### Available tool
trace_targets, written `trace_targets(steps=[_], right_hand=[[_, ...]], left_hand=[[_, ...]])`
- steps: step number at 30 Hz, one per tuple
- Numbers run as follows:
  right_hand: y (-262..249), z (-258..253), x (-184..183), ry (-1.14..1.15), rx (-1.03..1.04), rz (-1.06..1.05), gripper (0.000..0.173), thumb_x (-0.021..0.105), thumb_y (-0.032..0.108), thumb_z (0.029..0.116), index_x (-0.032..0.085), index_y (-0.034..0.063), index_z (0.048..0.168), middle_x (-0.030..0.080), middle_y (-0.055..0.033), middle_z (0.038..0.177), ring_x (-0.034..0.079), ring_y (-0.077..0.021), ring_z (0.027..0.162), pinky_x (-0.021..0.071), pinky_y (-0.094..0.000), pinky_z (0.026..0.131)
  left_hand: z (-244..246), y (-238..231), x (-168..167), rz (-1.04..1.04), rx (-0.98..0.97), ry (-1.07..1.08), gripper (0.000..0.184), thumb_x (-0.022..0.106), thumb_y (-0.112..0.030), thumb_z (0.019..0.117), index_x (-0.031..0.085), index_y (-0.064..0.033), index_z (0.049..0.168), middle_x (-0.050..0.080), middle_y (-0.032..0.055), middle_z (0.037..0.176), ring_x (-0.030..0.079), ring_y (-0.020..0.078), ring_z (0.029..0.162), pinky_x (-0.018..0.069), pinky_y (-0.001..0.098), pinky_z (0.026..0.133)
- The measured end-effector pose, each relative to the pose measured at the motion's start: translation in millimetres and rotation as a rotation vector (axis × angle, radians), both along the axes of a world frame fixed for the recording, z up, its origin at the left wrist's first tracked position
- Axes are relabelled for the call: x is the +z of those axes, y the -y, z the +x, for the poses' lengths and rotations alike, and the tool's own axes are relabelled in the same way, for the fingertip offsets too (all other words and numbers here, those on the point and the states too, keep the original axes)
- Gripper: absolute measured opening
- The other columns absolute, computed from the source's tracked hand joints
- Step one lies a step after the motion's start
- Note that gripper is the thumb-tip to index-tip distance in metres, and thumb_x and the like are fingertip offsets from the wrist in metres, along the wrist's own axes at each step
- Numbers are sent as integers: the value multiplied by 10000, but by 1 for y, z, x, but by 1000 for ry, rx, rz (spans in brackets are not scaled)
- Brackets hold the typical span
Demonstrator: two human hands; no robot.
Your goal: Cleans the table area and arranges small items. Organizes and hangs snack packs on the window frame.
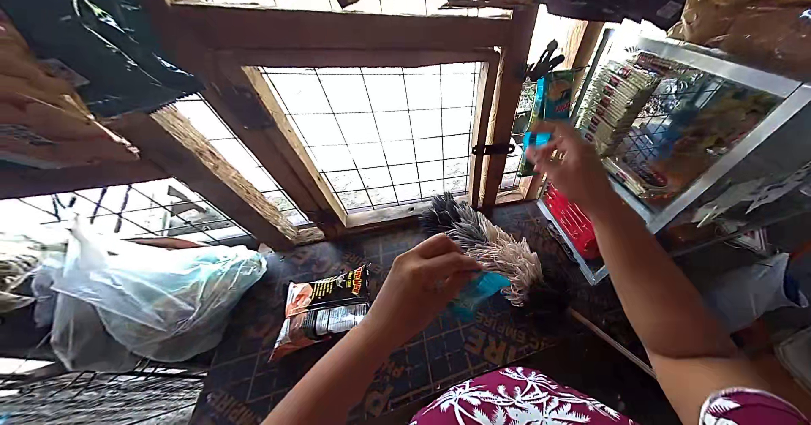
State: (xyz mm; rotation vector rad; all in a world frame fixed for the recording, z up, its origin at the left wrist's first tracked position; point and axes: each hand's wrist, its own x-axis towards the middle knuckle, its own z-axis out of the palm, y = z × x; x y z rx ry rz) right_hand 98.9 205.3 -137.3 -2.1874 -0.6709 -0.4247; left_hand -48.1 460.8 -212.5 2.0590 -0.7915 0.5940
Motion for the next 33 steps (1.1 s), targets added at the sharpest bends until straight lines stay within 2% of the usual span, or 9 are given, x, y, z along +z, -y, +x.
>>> trace_targets(steps=[2, 5, 7, 11, 14, 17, 24, 29, 33], right_hand=[[1, 29, 30, 86, -135, 49, 529, 618, 200, 1005, 472, -3, 1471, 514, -243, 1434, 690, -267, 1032, 597, -408, 855], [-2, 63, 56, 99, -189, 62, 634, 581, 195, 1025, 322, 17, 1576, 393, -231, 1558, 676, -222, 988, 577, -357, 820], [-4, 78, 63, 79, -159, 57, 580, 555, 173, 1030, 366, 49, 1564, 432, -192, 1549, 685, -208, 977, 583, -361, 808], [-4, 89, 69, 101, -182, 38, 486, 562, 121, 1023, 480, 47, 1496, 486, -217, 1445, 682, -239, 994, 597, -358, 827], [3, 87, 71, 130, -210, -27, 444, 624, 152, 1007, 552, 59, 1434, 510, -215, 1404, 665, -249, 1019, 575, -371, 872], [13, 86, 72, 142, -159, -60, 443, 688, 129, 972, 585, 64, 1398, 542, -190, 1392, 678, -224, 1038, 584, -342, 882], [22, 87, 63, 260, -87, 13, 352, 671, 112, 974, 661, 47, 1320, 630, -159, 1252, 688, -166, 966, 588, -287, 847], [28, 88, 62, 352, -46, 275, 356, 611, 118, 1014, 624, -4, 1348, 575, -186, 1271, 704, -146, 937, 634, -273, 789], [30, 86, 55, 344, -70, 314, 379, 602, 156, 1021, 612, 3, 1368, 569, -180, 1267, 686, -152, 957, 622, -276, 804]], left_hand=[[10, 3, 13, 110, 4, 10, 181, 641, -209, 995, 781, -93, 990, 685, 14, 910, 644, 0, 839, 534, 130, 773], [28, 12, 32, 265, 24, 101, 175, 610, -159, 994, 763, -78, 973, 684, 41, 874, 659, 80, 772, 549, 197, 707], [45, 19, 46, 311, 13, 115, 138, 633, -110, 978, 759, -53, 972, 676, 70, 865, 665, 143, 735, 575, 274, 676], [91, 38, 75, 320, -31, 121, 116, 651, -51, 966, 753, -1, 946, 695, 134, 855, 693, 230, 774, 584, 373, 739], [124, 55, 94, 322, -25, 84, 119, 653, -46, 967, 758, 11, 964, 687, 185, 965, 689, 282, 890, 574, 421, 838], [158, 69, 105, 297, -2, 106, 118, 646, -22, 959, 747, 34, 937, 674, 209, 991, 676, 304, 928, 556, 430, 868], [211, 95, 127, 331, 169, -11, 151, 600, -32, 978, 729, 34, 1020, 670, 209, 1091, 654, 332, 1053, 513, 478, 955], [220, 105, 132, 327, 303, -42, 172, 597, -76, 1007, 714, 25, 1083, 654, 217, 1136, 651, 352, 1084, 513, 502, 971], [223, 108, 135, 304, 357, -25, 182, 588, -65, 1005, 708, 23, 1109, 649, 215, 1148, 657, 348, 1067, 525, 497, 950]])
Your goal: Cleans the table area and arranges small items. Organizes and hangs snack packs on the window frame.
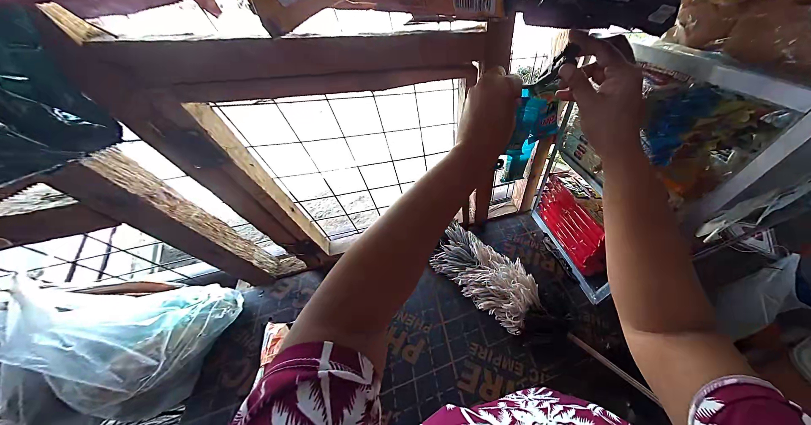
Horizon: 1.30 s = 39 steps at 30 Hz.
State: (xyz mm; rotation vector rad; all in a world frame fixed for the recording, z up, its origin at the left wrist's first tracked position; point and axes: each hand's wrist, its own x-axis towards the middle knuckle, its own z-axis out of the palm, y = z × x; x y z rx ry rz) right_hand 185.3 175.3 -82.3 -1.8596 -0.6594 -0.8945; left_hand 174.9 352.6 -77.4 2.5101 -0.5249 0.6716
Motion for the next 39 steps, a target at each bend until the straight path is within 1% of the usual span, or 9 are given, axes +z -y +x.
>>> trace_targets(steps=[6, 11, 14, 17, 20, 24, 31, 36, 39], right_hand=[[2, -3, -10, -1, -38, 17, 424, 597, 180, 1028, 574, 11, 1416, 553, -180, 1280, 660, -170, 1023, 606, -267, 808], [0, -3, -23, 42, -21, 158, 439, 623, 174, 995, 578, -39, 1377, 568, -200, 1274, 625, -192, 1112, 562, -271, 901], [-7, -10, -30, -37, 120, 414, 347, 473, 81, 958, 563, -45, 1269, 621, -91, 1097, 691, -147, 904, 618, -333, 805], [-14, -12, -37, -198, 205, 499, 298, 322, 72, 971, 572, 45, 1131, 587, 49, 824, 582, -45, 628, 543, -245, 614], [-22, -14, -44, -236, 118, 373, 237, 423, 134, 987, 635, 60, 1060, 523, 42, 856, 490, -10, 622, 434, -172, 560], [-27, -14, -43, -177, -3, 204, 130, 628, 152, 943, 682, 66, 1024, 626, -39, 1011, 579, -85, 871, 487, -246, 726], [-33, -3, -18, -99, -224, -186, 298, 549, 62, 972, 712, 79, 1221, 578, -161, 1393, 601, -270, 1215, 517, -414, 973], [-38, 11, 16, -283, -356, -479, 300, 536, 100, 1003, 680, 87, 1266, 643, -145, 1297, 643, -325, 1156, 508, -572, 909], [-37, 21, 34, -400, -359, -629, 246, 578, 132, 984, 687, 59, 1192, 664, -193, 1214, 633, -389, 1154, 486, -636, 904]], left_hand=[[-3, 1, 1, 93, 19, -104, 177, 602, -73, 995, 699, 29, 1102, 648, 229, 1154, 650, 383, 1089, 525, 544, 945], [-23, 4, -8, 147, 145, -138, 216, 592, -191, 981, 712, -44, 1085, 681, 163, 1130, 672, 371, 1041, 520, 601, 824], [-22, -3, -12, 63, 166, -144, 230, 587, -204, 980, 687, -40, 1105, 705, 176, 1047, 683, 379, 1003, 520, 601, 810], [-13, -9, -18, -10, 115, -70, 205, 598, -139, 962, 668, 23, 1066, 693, 204, 982, 687, 374, 941, 536, 557, 804], [-7, -6, -18, -36, 112, -59, 180, 607, -83, 948, 650, 41, 1071, 681, 200, 961, 684, 350, 929, 539, 509, 817], [2, 2, -21, -105, 112, -58, 183, 601, -72, 950, 641, 51, 1079, 685, 208, 976, 687, 356, 948, 543, 518, 848], [13, 19, -21, -1, 207, -20, 258, 502, -101, 1031, 627, 17, 1223, 670, 212, 1189, 698, 381, 1018, 558, 523, 846], [10, 21, -30, 115, 346, 173, 274, 482, -152, 1045, 680, -68, 1215, 723, 163, 1124, 719, 389, 851, 524, 546, 649], [15, 23, -36, 87, 382, 278, 242, 501, -165, 1034, 705, -63, 1115, 739, 155, 905, 720, 374, 747, 509, 521, 586]])
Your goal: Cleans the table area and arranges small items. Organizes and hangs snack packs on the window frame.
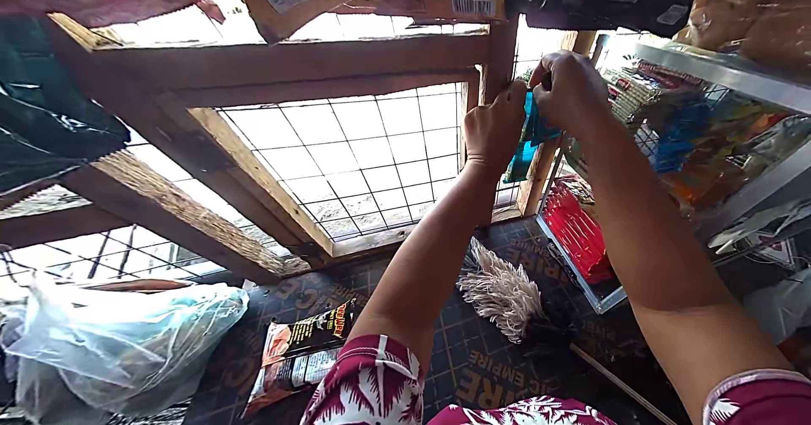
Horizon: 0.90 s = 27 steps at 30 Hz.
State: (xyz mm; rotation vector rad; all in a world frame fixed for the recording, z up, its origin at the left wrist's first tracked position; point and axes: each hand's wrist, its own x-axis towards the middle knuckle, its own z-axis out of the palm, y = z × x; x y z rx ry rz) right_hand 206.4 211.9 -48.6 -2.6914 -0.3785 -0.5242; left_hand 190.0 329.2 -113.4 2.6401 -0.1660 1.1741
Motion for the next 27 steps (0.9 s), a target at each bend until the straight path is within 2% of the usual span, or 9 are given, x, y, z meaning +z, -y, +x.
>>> trace_targets(steps=[3, 6, 11, 15, 17, 20, 22, 25, 27], right_hand=[[6, 10, 11, -94, 43, -13, 233, 584, 178, 992, 714, 73, 1154, 695, -189, 1109, 658, -375, 1080, 490, -617, 904], [9, 17, 17, -177, 104, 23, 221, 598, 170, 992, 729, 82, 1147, 723, -148, 1038, 720, -276, 914, 564, -531, 859], [12, 26, 19, -243, 137, 81, 170, 623, 128, 968, 729, 68, 1087, 715, -114, 939, 691, -183, 751, 576, -426, 756], [7, 29, 20, -266, 95, 66, 158, 623, 132, 965, 727, 61, 1060, 708, -105, 903, 680, -175, 729, 572, -430, 746], [7, 31, 21, -296, 119, 42, 193, 600, 118, 971, 735, 69, 1100, 715, -102, 890, 676, -174, 712, 570, -431, 736], [14, 32, 19, -351, 220, 85, 270, 562, 46, 975, 720, 70, 1193, 700, -70, 841, 600, -103, 614, 528, -324, 627], [21, 34, 17, -338, 221, 108, 266, 582, 23, 956, 736, 89, 1163, 713, -60, 885, 607, -86, 646, 520, -306, 631], [21, 33, 18, -286, 147, 39, 272, 604, 25, 938, 748, 109, 1154, 731, -111, 1026, 689, -201, 876, 544, -457, 818], [16, 32, 18, -257, 113, -32, 286, 594, 41, 940, 746, 109, 1173, 723, -160, 1095, 682, -305, 1034, 505, -573, 920]], left_hand=[[6, 5, -3, -77, 6, 24, 233, 522, -168, 1020, 715, -68, 1102, 739, 144, 835, 728, 365, 747, 518, 519, 595], [12, 10, -10, -168, -23, 112, 216, 526, -154, 1019, 718, -57, 1039, 729, 131, 777, 728, 340, 706, 523, 494, 574], [11, 13, -12, -282, -98, 83, 231, 493, -152, 1040, 688, -32, 1071, 729, 144, 797, 731, 346, 729, 545, 513, 623], [14, 10, -18, -308, -132, 161, 199, 535, -120, 1008, 701, -14, 1036, 724, 142, 776, 723, 331, 689, 547, 491, 601], [15, 9, -20, -338, -151, 152, 199, 538, -122, 1009, 702, -14, 1043, 720, 146, 789, 719, 330, 700, 550, 490, 616], [15, 10, -21, -371, -168, 145, 205, 545, -139, 1023, 708, -24, 1072, 735, 148, 840, 729, 325, 733, 562, 489, 644], [16, 11, -28, -396, -206, 217, 207, 560, -151, 1030, 703, -27, 1113, 740, 136, 880, 716, 298, 702, 558, 468, 613], [7, 14, -43, -360, -268, 248, 262, 562, -106, 990, 679, -15, 1206, 743, 133, 1011, 719, 285, 718, 567, 457, 588], [3, 15, -52, -286, -297, 145, 287, 584, -98, 958, 704, -16, 1205, 696, 168, 1204, 729, 319, 915, 600, 472, 724]])
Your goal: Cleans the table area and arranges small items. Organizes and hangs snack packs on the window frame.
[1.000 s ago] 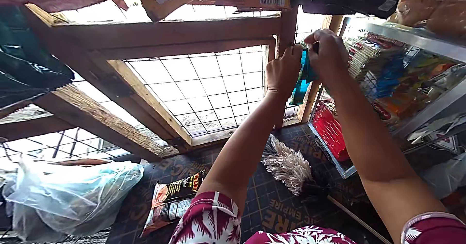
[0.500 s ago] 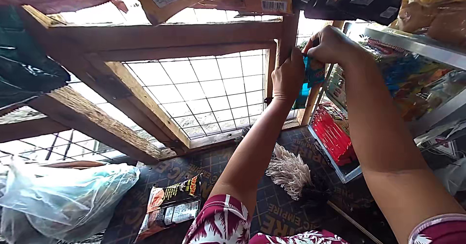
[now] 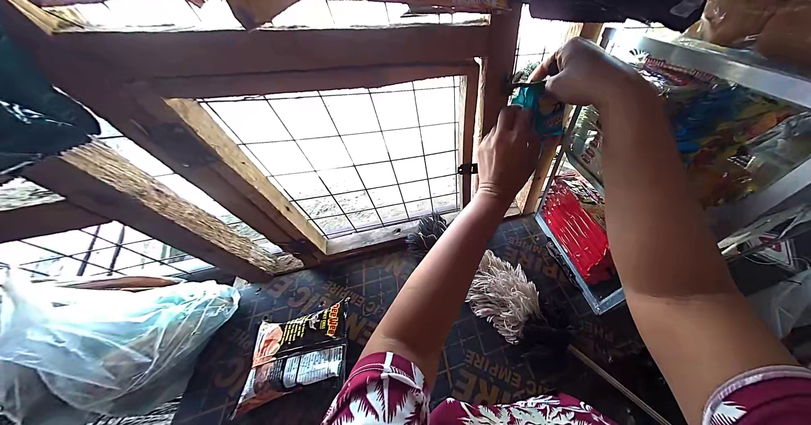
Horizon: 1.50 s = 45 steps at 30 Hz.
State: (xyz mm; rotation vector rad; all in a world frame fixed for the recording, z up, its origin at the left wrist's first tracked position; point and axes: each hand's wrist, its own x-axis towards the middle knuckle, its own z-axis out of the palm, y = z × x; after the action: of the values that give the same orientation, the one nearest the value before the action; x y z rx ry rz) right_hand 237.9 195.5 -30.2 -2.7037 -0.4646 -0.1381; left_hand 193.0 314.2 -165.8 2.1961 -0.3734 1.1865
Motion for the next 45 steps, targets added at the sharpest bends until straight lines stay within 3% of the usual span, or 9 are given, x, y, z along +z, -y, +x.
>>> trace_targets(steps=[2, 8, 15, 18, 23, 27, 31, 38, 45], right_hand=[[-3, 0, 0, -8, -5, -56, 306, 588, 50, 955, 723, 97, 1225, 710, -185, 1146, 664, -351, 1106, 483, -607, 965], [0, 1, 5, -50, -38, 3, 325, 557, 14, 981, 669, 47, 1283, 663, -200, 1243, 653, -308, 1141, 496, -538, 1001], [4, -18, 9, 102, -9, 153, 389, 505, -10, 961, 675, 78, 1299, 629, -163, 1274, 594, -238, 1096, 466, -461, 931], [2, -33, 3, 40, -19, 214, 348, 487, 2, 1007, 658, 73, 1303, 632, -149, 1265, 664, -154, 1011, 555, -350, 889], [7, -39, 0, 18, -6, 261, 365, 484, -16, 994, 655, 70, 1305, 638, -134, 1256, 665, -113, 953, 554, -307, 854], [9, -40, -10, 59, -19, 286, 361, 512, 0, 963, 685, 92, 1266, 636, -101, 1299, 658, -149, 1043, 534, -377, 917], [10, -33, -14, 15, 6, 329, 335, 553, 1, 964, 680, 75, 1265, 702, -96, 1136, 699, -109, 893, 578, -318, 836], [16, -26, -21, 46, 61, 408, 337, 528, -40, 962, 695, 68, 1233, 647, -97, 1267, 691, -96, 946, 584, -289, 852], [13, -16, -38, 162, 10, 554, 308, 500, -18, 958, 729, 71, 1143, 723, -66, 1019, 704, -75, 770, 601, -276, 753]], left_hand=[[-2, 4, -8, 72, -15, -62, 340, 581, -70, 949, 685, -20, 1269, 619, 188, 1363, 646, 355, 1178, 570, 467, 915], [-18, 16, -34, 221, 24, -122, 496, 546, -55, 953, 545, -18, 1447, 365, 170, 1623, 423, 354, 1447, 427, 430, 1128], [-25, 10, -48, 149, -186, -223, 631, 606, 2, 904, 444, 15, 1514, 265, 221, 1655, 382, 370, 1475, 420, 436, 1142], [-26, 2, -36, 80, -207, 16, 446, 588, 44, 889, 625, 21, 1333, 546, 229, 1424, 602, 373, 1203, 541, 432, 963], [-16, -20, 19, 226, 76, 296, 307, 620, -76, 961, 704, -76, 1256, 678, 178, 1213, 645, 367, 1035, 500, 472, 813], [-6, -28, 64, 515, 273, 227, 366, 526, -19, 1004, 653, -90, 1340, 634, 105, 1370, 569, 328, 1256, 422, 478, 1001], [10, -38, 78, 735, 240, 99, 299, 488, 76, 979, 708, -28, 1152, 642, 117, 1355, 421, 336, 1449, 249, 536, 1196], [13, -34, 77, 680, 252, 120, 215, 518, -47, 1010, 707, -12, 1107, 639, 125, 1342, 470, 345, 1391, 259, 557, 1158], [13, -32, 89, 740, 230, 44, 246, 488, 30, 991, 728, -22, 1008, 640, 125, 1323, 407, 358, 1433, 197, 529, 1210]])
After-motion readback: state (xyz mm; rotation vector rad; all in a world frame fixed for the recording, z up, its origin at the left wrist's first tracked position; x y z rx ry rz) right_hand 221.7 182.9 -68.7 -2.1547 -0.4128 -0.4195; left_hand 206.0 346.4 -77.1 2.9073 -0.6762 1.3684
